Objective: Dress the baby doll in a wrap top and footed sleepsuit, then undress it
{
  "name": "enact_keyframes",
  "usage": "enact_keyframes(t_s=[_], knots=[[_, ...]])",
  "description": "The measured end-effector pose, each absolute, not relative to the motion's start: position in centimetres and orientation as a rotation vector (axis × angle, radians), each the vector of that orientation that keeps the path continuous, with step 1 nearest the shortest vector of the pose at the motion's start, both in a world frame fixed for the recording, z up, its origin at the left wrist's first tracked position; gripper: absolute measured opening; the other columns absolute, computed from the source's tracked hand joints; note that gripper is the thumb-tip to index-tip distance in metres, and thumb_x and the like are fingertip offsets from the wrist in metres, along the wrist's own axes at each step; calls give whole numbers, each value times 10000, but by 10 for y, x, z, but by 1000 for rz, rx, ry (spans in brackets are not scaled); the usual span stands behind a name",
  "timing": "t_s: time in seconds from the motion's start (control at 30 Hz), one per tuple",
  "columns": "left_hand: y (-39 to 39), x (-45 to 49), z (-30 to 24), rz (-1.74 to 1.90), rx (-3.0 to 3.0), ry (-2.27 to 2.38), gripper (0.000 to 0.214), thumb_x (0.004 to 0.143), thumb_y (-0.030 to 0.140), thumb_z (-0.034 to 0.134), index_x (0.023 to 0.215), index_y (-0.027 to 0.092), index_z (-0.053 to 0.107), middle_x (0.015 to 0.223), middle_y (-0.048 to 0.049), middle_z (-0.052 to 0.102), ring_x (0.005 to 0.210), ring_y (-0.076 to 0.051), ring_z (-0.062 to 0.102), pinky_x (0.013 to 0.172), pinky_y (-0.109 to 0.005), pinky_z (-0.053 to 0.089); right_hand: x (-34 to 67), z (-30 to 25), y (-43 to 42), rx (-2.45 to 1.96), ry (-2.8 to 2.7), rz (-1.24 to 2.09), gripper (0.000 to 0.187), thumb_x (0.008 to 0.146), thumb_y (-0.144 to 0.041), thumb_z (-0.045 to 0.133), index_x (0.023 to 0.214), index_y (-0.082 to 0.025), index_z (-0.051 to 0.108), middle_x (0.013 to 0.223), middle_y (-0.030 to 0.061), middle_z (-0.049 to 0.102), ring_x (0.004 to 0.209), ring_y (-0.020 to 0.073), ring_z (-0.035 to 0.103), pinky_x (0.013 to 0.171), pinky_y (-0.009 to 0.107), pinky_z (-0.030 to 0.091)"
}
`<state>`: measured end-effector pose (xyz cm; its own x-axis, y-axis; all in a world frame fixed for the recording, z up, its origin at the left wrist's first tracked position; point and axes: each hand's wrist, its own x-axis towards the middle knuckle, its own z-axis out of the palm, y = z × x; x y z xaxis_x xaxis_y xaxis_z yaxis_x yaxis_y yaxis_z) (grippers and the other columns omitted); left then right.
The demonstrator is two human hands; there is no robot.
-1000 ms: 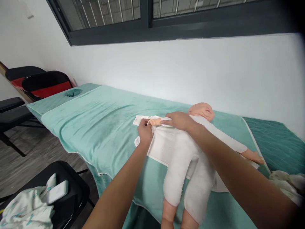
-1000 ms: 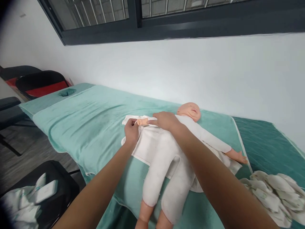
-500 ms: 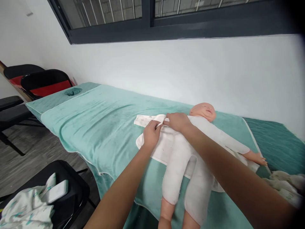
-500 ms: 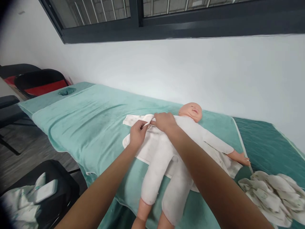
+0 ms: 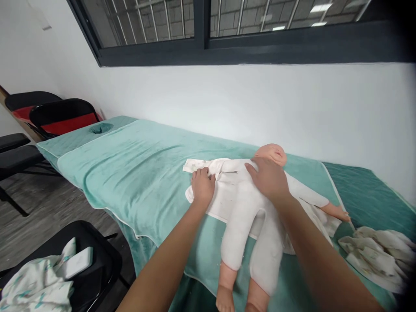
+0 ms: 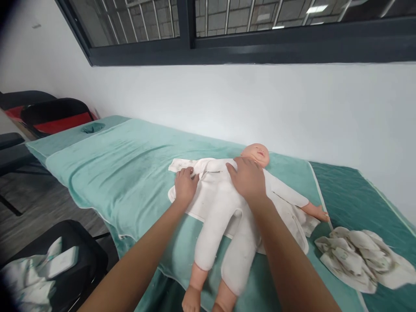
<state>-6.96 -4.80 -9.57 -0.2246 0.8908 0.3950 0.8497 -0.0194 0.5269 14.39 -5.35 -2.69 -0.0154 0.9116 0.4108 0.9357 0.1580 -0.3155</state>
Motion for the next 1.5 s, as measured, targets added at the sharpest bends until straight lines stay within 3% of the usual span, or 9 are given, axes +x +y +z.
enact_keyframes(t_s=[0.1, 0.23, 0.4, 0.5, 0.7, 0.83, 1.03, 1.23, 1.5], knots=[[-48, -68, -93, 1030, 1984, 2132, 252, 881, 255, 579, 1122, 206, 631, 1078, -94, 675, 1098, -292, 545, 919, -408, 412, 169, -47, -80, -1688, -1600, 34, 416, 942, -437, 429, 1242, -204, 599, 1301, 109, 619, 1230, 299, 509, 1020, 450, 357], [-47, -63, -88, 1044, 2084, 2040, 186, 906, 216, 519, 1031, 198, 655, 1027, -91, 681, 1068, -275, 565, 915, -390, 417, 192, -70, -106, -1691, -1220, -35, 452, 917, -440, 446, 1223, -142, 595, 1314, 183, 558, 1236, 307, 477, 1012, 439, 362], [-47, -39, -78, 1239, 2038, 1789, 173, 930, 270, 491, 1013, 182, 615, 1033, -93, 661, 1018, -234, 594, 882, -342, 446, 199, -74, -117, -1909, -1170, 105, 464, 953, -505, 335, 1077, -168, 629, 1052, 157, 653, 962, 293, 568, 825, 404, 395], [-46, -21, -68, 1224, 1967, 1639, 185, 934, 298, 491, 1043, 194, 598, 1062, -80, 675, 1005, -222, 604, 865, -331, 448, 199, -73, -116, -1918, -1210, 126, 488, 965, -517, 279, 1037, -180, 626, 1007, 146, 670, 919, 283, 568, 790, 382, 378], [-39, -1, -43, 1168, 1909, 1548, 157, 937, 332, 468, 981, 234, 582, 829, 0, 666, 771, -171, 586, 704, -278, 415, 202, -74, -117, -1855, -1112, 182, 456, 936, -568, 364, 951, -190, 619, 943, 123, 694, 873, 272, 589, 769, 376, 395], [-33, 4, -29, 1177, 1936, 1457, 142, 925, 331, 479, 968, 253, 590, 823, 25, 663, 766, -156, 583, 696, -258, 415, 198, -72, -117, -1644, -1019, 327, 384, 878, -566, 519, 948, -202, 618, 915, 80, 707, 865, 241, 627, 777, 352, 447], [-26, -3, -21, 1072, 1970, 1501, 125, 886, 280, 524, 952, 237, 621, 951, -7, 709, 870, -178, 617, 782, -282, 444, 193, -77, -108, -1373, -1044, 606, 342, 835, -482, 625, 1039, -208, 611, 1082, 78, 701, 1020, 236, 646, 903, 381, 491], [-25, -12, -14, 1111, 1975, 1518, 128, 878, 248, 514, 951, 223, 616, 998, -27, 706, 925, -190, 616, 820, -300, 447, 187, -87, -106, -1129, -1165, 892, 479, 827, -435, 662, 1250, -244, 541, 1370, 100, 589, 1231, 251, 581, 1036, 432, 461], [-60, 1, 15, 878, 2151, 1584, 137, 866, 162, 517, 847, 199, 648, 926, -59, 723, 861, -206, 647, 775, -308, 465, 187, -86, -107, -1120, -1209, 954, 503, 818, -444, 664, 1257, -233, 536, 1332, 106, 616, 1191, 254, 609, 1021, 444, 479]])
